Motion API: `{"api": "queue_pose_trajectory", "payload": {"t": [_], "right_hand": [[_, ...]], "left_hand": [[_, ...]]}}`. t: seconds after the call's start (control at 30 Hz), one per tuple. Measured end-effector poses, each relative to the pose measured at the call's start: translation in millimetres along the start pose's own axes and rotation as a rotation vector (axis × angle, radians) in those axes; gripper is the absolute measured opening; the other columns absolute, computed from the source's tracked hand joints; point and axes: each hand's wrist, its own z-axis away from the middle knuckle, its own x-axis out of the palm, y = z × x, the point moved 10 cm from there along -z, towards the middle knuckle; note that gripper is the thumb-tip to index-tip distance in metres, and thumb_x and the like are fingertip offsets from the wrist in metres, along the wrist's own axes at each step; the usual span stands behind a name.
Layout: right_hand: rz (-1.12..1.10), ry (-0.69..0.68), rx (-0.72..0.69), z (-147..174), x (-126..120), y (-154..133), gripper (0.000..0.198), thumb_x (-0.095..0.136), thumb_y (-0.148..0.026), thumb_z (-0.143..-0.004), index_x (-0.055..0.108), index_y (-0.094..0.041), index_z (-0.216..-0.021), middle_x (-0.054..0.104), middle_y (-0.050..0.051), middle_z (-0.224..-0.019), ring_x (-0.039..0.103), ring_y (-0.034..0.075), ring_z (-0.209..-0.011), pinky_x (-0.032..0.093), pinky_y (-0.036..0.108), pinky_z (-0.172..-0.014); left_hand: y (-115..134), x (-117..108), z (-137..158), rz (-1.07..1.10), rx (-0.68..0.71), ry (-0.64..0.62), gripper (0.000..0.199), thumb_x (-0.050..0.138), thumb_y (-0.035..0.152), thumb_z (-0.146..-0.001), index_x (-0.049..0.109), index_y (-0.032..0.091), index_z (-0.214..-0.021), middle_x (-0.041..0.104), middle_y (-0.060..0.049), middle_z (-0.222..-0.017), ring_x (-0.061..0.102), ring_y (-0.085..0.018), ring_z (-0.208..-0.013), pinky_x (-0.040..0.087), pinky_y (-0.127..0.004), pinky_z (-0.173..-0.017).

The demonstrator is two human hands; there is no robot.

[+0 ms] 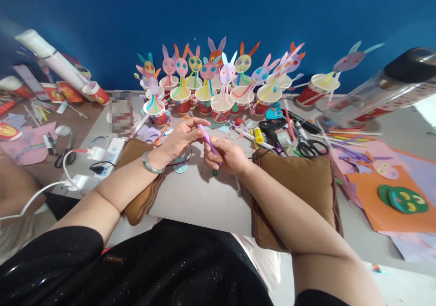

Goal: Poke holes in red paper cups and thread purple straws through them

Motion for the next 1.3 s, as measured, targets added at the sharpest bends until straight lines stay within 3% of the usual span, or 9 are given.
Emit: {"api": "queue_pose_trajectory", "payload": {"t": [0.13, 0.23, 0.4, 0.57, 0.77, 0.87, 1.0, 1.17, 1.3], "right_hand": [[-0.012, -0.048, 0.066, 1.5, 2.4, 8.0, 0.034, 0.06, -0.051, -0.094, 0.052, -0.023, -0.076, 0.032, -0.01, -0.042, 0.033, 0.01, -0.035, 0.029, 0.026, -0.044], [0.048, -0.032, 0.038, -0.8, 0.3, 11.7, 0.044, 0.062, -0.065, -0.091, 0.056, -0.023, -0.08, 0.04, -0.009, -0.042, 0.036, 0.011, -0.035, 0.031, 0.026, -0.043], [0.26, 0.206, -0.072, -3.6, -20.2, 5.3, 0.056, 0.07, -0.077, -0.084, 0.056, -0.023, -0.09, 0.059, -0.006, -0.054, 0.053, 0.013, -0.042, 0.038, 0.026, -0.044], [0.427, 0.328, -0.217, -0.4, -27.8, -14.3, 0.056, 0.074, -0.075, -0.083, 0.052, -0.023, -0.079, 0.062, -0.004, -0.057, 0.056, 0.01, -0.045, 0.039, 0.024, -0.047], [0.434, 0.386, -0.245, 0.9, -32.8, -18.3, 0.056, 0.076, -0.074, -0.081, 0.054, -0.023, -0.077, 0.064, -0.004, -0.057, 0.056, 0.01, -0.045, 0.041, 0.024, -0.047], [0.454, 0.406, -0.257, -1.2, -33.1, -16.8, 0.058, 0.074, -0.077, -0.08, 0.053, -0.024, -0.077, 0.063, -0.004, -0.056, 0.056, 0.01, -0.044, 0.041, 0.025, -0.046], [0.474, 0.387, -0.265, -7.7, -28.6, -10.2, 0.06, 0.069, -0.082, -0.081, 0.051, -0.025, -0.08, 0.064, -0.004, -0.056, 0.055, 0.01, -0.042, 0.04, 0.024, -0.043], [0.45, 0.347, -0.238, -14.9, -23.7, -2.1, 0.062, 0.063, -0.085, -0.082, 0.046, -0.026, -0.085, 0.068, -0.004, -0.059, 0.057, 0.011, -0.042, 0.04, 0.024, -0.042], [0.438, 0.371, -0.248, -14.6, -21.7, -3.7, 0.062, 0.062, -0.085, -0.082, 0.044, -0.026, -0.087, 0.069, -0.004, -0.06, 0.057, 0.011, -0.043, 0.04, 0.023, -0.043]], "left_hand": [[2.0, 5.0, 1.0, -0.03, 0.018, -0.04, 0.051, 0.095, 0.058, -0.062, 0.075, 0.016, -0.084, 0.069, 0.002, -0.073, 0.061, -0.008, -0.069, 0.048, -0.026, -0.072], [4.3, 0.9, 0.1, -0.021, 0.059, 0.002, 0.051, 0.095, 0.058, -0.06, 0.07, 0.015, -0.072, 0.066, 0.003, -0.069, 0.058, -0.007, -0.065, 0.047, -0.026, -0.07], [6.9, -7.0, -0.8, -0.061, 0.09, 0.087, 0.056, 0.093, 0.064, -0.06, 0.065, 0.016, -0.067, 0.062, 0.004, -0.063, 0.057, -0.008, -0.061, 0.046, -0.026, -0.065], [9.1, -11.9, -0.8, -0.116, 0.121, 0.144, 0.059, 0.092, 0.067, -0.059, 0.065, 0.015, -0.065, 0.06, 0.003, -0.061, 0.053, -0.006, -0.059, 0.042, -0.024, -0.061], [-5.5, -11.5, -1.2, -0.04, 0.001, 0.14, 0.069, 0.063, 0.083, -0.082, 0.07, 0.015, -0.076, 0.064, -0.003, -0.066, 0.059, -0.011, -0.063, 0.046, -0.027, -0.063], [-5.1, -6.8, -0.5, -0.042, 0.01, 0.108, 0.063, 0.075, 0.077, -0.076, 0.074, 0.015, -0.084, 0.068, -0.002, -0.075, 0.063, -0.012, -0.071, 0.049, -0.027, -0.07], [-5.8, -10.3, -1.3, -0.021, 0.039, 0.154, 0.055, 0.09, 0.065, -0.061, 0.072, 0.015, -0.076, 0.066, 0.002, -0.07, 0.061, -0.009, -0.071, 0.052, -0.026, -0.075], [-12.1, -14.3, -3.4, 0.056, 0.034, 0.193, 0.053, 0.093, 0.06, -0.06, 0.075, 0.014, -0.081, 0.069, 0.002, -0.071, 0.063, -0.009, -0.066, 0.051, -0.023, -0.065], [-13.6, -9.9, -2.5, 0.058, 0.026, 0.153, 0.056, 0.09, 0.064, -0.065, 0.075, 0.014, -0.086, 0.065, 0.003, -0.068, 0.06, -0.008, -0.06, 0.049, -0.023, -0.058]]}}
